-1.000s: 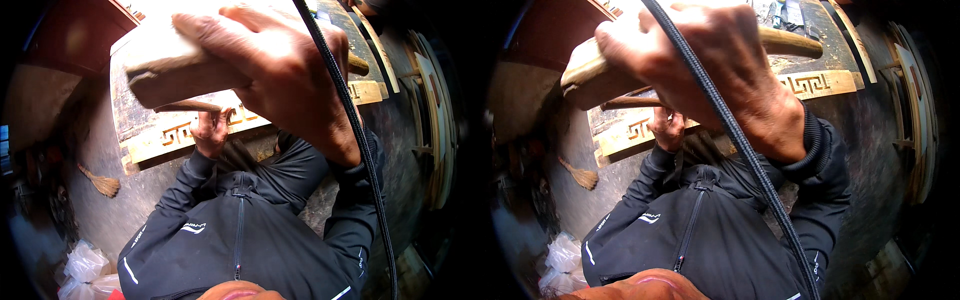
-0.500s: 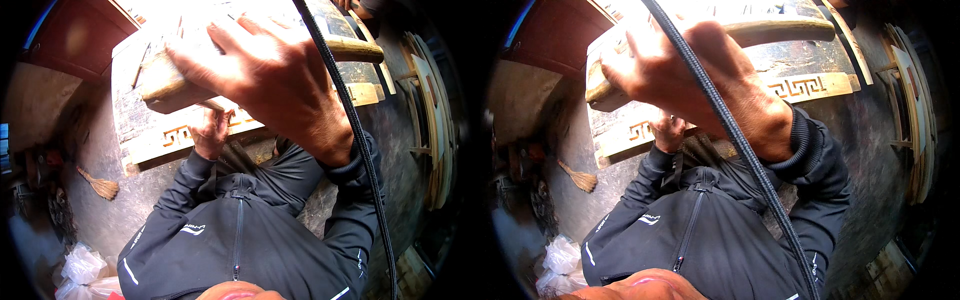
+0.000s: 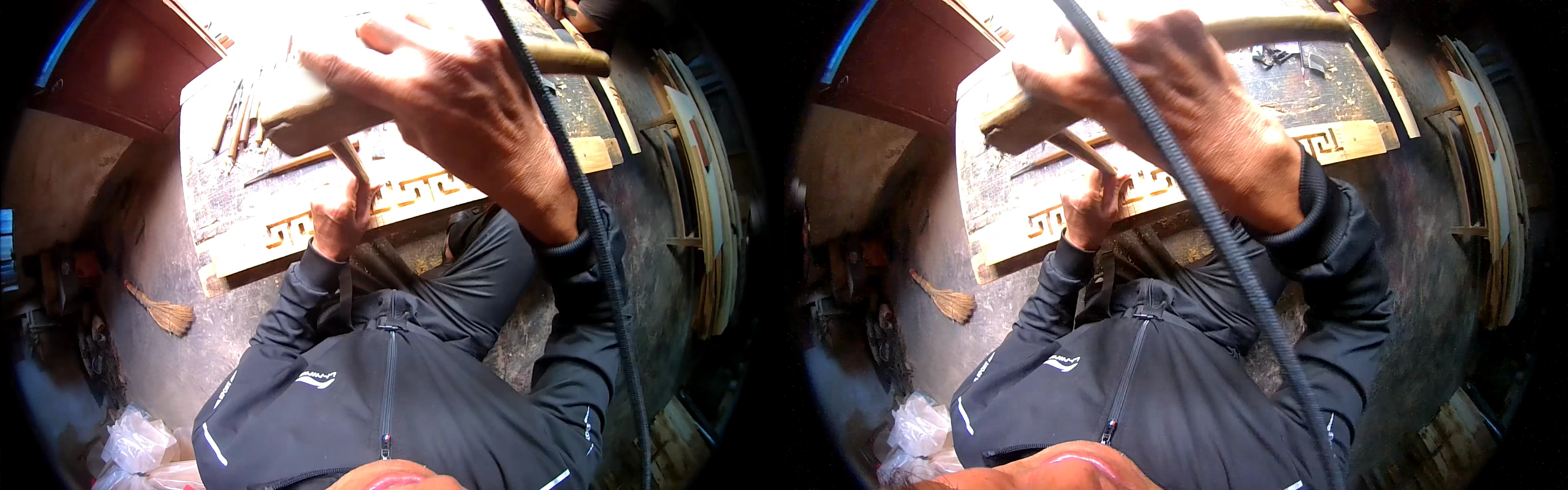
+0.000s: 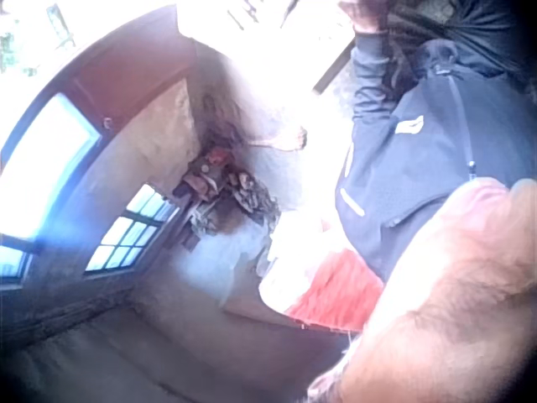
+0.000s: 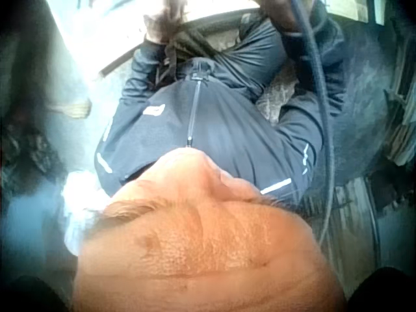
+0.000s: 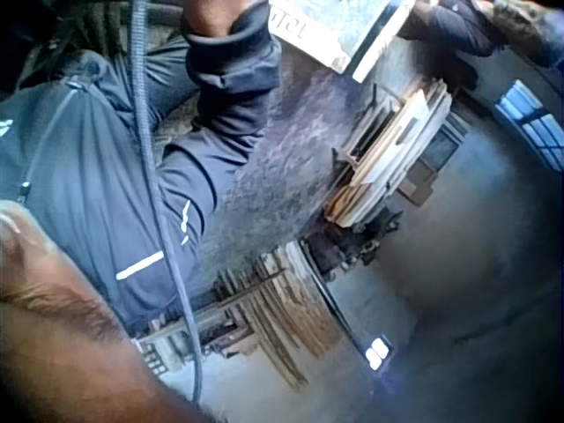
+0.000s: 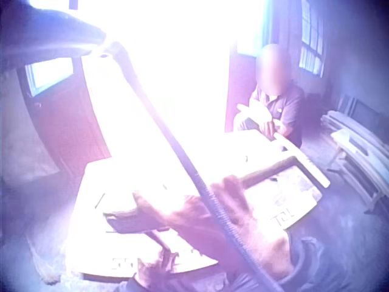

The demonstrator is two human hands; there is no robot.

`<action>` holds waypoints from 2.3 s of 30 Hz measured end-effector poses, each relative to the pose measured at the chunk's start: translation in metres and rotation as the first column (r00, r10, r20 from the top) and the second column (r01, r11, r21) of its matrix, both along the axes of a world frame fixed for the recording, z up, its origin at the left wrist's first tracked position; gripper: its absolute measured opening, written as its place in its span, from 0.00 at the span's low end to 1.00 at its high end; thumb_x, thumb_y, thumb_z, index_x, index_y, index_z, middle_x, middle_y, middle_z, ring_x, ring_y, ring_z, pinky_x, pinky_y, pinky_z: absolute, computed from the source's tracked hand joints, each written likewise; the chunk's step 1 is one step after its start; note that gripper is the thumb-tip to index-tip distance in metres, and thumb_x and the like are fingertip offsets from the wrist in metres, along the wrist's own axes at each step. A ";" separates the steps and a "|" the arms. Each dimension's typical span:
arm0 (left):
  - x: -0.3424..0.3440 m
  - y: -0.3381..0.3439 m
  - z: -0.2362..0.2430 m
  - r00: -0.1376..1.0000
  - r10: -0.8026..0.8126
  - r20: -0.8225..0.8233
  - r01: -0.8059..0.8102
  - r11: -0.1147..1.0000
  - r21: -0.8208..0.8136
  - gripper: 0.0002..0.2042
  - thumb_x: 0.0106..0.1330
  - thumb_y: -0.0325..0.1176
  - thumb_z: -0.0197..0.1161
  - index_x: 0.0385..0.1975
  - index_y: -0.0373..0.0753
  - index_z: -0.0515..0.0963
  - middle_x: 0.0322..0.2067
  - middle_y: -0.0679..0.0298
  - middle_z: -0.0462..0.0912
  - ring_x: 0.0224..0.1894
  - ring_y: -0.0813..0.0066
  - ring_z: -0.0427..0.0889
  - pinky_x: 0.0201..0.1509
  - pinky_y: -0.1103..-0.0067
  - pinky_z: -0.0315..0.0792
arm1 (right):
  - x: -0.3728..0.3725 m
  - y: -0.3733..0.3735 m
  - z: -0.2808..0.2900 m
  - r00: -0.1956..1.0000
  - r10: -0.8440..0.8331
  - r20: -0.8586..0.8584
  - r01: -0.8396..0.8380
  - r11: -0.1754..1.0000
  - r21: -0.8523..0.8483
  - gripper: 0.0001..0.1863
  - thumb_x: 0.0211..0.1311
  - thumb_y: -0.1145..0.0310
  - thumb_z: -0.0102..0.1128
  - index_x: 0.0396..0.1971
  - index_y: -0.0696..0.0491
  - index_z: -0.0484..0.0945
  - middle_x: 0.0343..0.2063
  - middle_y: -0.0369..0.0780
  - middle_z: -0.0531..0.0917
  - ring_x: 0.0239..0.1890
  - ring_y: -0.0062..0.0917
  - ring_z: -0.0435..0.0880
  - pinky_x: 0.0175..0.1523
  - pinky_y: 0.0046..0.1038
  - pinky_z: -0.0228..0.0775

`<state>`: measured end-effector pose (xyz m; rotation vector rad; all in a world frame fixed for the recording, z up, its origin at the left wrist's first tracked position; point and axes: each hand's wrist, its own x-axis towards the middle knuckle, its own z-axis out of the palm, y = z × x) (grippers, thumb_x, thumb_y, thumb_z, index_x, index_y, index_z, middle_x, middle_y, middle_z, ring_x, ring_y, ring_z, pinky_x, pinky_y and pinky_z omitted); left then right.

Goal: The person carves a decorative pattern into a wood plank by placing a chisel against the wood and striking the end of the tool with a wooden mallet.

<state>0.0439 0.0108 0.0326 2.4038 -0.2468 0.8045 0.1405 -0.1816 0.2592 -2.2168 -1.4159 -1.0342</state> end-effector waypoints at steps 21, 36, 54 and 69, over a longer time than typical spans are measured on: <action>-0.018 0.003 -0.017 0.982 -0.101 -0.162 -0.046 0.699 -0.713 0.07 0.81 0.22 0.70 0.52 0.30 0.81 0.39 0.58 0.94 0.43 0.75 0.94 0.50 0.77 0.87 | 0.000 -0.012 -0.032 0.973 -0.096 -0.210 0.100 0.995 0.011 0.42 0.51 0.80 0.80 0.71 0.39 0.86 0.55 0.40 0.94 0.49 0.37 0.96 0.50 0.31 0.90; 0.002 0.000 0.004 0.996 -0.032 -0.084 0.019 0.989 -0.149 0.11 0.73 0.25 0.78 0.50 0.35 0.85 0.31 0.54 0.91 0.31 0.60 0.94 0.36 0.70 0.85 | 0.010 0.013 -0.015 0.997 -0.007 -0.082 0.009 1.000 0.022 0.43 0.50 0.78 0.81 0.70 0.37 0.87 0.53 0.42 0.94 0.47 0.38 0.96 0.50 0.34 0.89; -0.023 0.003 -0.007 0.967 -0.149 -0.207 0.029 0.871 -0.491 0.03 0.81 0.24 0.70 0.48 0.33 0.85 0.40 0.59 0.95 0.37 0.74 0.92 0.44 0.73 0.86 | 0.006 -0.029 -0.020 0.991 -0.087 0.097 0.091 0.995 -0.039 0.31 0.61 0.68 0.79 0.67 0.38 0.89 0.49 0.42 0.94 0.44 0.37 0.95 0.50 0.35 0.89; -0.022 0.002 -0.009 0.966 -0.189 -0.178 0.039 0.782 -0.622 0.05 0.85 0.22 0.63 0.54 0.32 0.78 0.45 0.56 0.95 0.49 0.73 0.93 0.56 0.76 0.85 | 0.004 -0.035 -0.029 0.996 -0.089 0.015 0.088 0.994 0.060 0.32 0.60 0.69 0.80 0.66 0.40 0.88 0.43 0.40 0.92 0.38 0.35 0.93 0.43 0.36 0.85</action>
